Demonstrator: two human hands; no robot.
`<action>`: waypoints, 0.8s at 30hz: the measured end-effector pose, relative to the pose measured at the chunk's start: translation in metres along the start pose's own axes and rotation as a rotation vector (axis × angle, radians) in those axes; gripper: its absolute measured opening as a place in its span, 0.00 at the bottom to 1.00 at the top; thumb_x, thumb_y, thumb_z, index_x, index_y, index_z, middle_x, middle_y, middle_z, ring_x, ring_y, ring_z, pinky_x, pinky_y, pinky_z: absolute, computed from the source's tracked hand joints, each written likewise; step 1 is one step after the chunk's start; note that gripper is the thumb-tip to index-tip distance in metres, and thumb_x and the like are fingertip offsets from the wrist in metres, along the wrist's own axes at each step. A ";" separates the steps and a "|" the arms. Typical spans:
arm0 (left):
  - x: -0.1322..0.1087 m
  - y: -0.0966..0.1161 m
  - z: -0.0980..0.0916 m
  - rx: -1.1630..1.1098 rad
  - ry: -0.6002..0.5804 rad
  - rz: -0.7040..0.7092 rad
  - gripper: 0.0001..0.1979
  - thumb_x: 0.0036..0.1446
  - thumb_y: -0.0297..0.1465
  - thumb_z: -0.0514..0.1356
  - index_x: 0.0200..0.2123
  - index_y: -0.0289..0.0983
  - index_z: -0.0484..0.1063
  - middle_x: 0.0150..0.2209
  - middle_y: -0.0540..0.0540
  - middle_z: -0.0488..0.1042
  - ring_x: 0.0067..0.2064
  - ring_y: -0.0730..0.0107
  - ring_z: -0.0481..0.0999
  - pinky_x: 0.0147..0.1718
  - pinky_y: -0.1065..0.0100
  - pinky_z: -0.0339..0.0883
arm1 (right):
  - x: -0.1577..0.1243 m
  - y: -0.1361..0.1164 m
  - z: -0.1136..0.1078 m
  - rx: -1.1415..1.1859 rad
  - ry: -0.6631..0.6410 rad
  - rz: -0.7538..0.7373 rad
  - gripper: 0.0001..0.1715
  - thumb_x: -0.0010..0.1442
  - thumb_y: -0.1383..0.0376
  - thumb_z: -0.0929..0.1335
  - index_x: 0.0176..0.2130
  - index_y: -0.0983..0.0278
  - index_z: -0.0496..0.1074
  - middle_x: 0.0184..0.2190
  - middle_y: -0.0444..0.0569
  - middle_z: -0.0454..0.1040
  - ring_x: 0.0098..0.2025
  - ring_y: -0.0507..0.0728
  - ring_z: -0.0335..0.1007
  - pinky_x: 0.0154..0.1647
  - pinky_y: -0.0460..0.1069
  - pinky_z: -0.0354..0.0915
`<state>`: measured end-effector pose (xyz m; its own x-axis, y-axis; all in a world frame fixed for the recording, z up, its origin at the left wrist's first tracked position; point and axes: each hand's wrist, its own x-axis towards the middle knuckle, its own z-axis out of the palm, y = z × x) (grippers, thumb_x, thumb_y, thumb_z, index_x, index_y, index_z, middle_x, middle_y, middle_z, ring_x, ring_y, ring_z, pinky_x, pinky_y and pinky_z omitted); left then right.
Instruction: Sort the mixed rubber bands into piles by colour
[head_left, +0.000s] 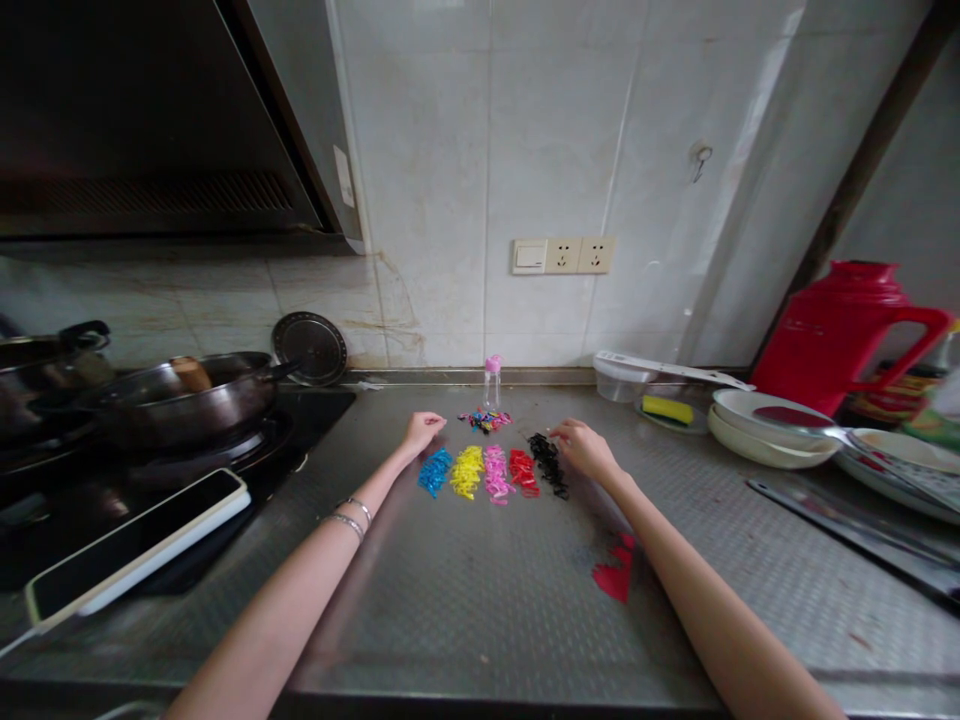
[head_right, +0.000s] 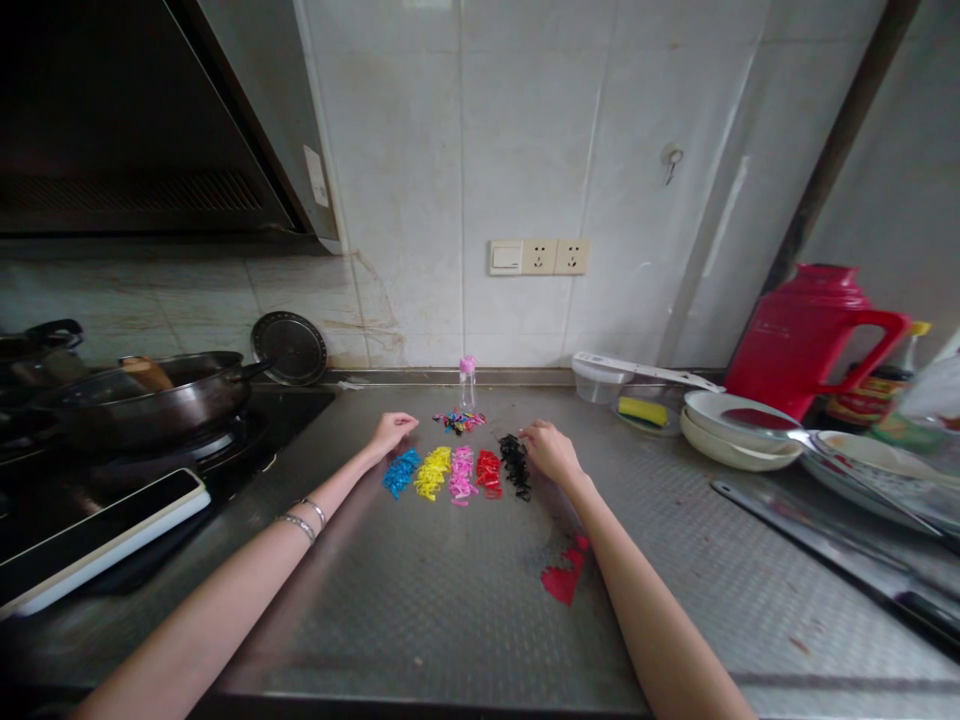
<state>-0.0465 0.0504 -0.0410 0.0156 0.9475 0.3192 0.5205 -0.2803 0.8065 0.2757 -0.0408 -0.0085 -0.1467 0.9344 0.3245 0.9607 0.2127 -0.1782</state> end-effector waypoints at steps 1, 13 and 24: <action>0.000 -0.001 0.000 -0.006 0.006 -0.004 0.12 0.46 0.33 0.57 0.29 0.31 0.73 0.23 0.46 0.74 0.24 0.75 0.69 0.23 0.74 0.61 | 0.000 0.000 0.000 0.000 -0.001 0.000 0.18 0.55 0.68 0.58 0.40 0.59 0.72 0.41 0.47 0.68 0.43 0.52 0.63 0.37 0.42 0.57; -0.001 -0.006 0.002 -0.015 -0.027 0.009 0.11 0.46 0.33 0.56 0.28 0.30 0.73 0.25 0.44 0.74 0.27 0.72 0.71 0.25 0.73 0.62 | 0.014 -0.005 -0.005 0.014 0.042 -0.034 0.17 0.54 0.67 0.58 0.39 0.59 0.71 0.41 0.47 0.69 0.42 0.52 0.63 0.39 0.43 0.57; -0.001 -0.007 0.001 -0.026 -0.008 0.014 0.11 0.45 0.32 0.56 0.28 0.31 0.73 0.26 0.44 0.75 0.28 0.71 0.72 0.26 0.73 0.62 | 0.061 -0.023 0.015 -0.018 -0.045 0.021 0.17 0.53 0.65 0.59 0.39 0.59 0.72 0.40 0.49 0.72 0.42 0.55 0.65 0.39 0.46 0.59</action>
<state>-0.0489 0.0518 -0.0473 0.0298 0.9447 0.3267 0.4981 -0.2974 0.8145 0.2414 0.0161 0.0011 -0.1366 0.9505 0.2791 0.9677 0.1883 -0.1675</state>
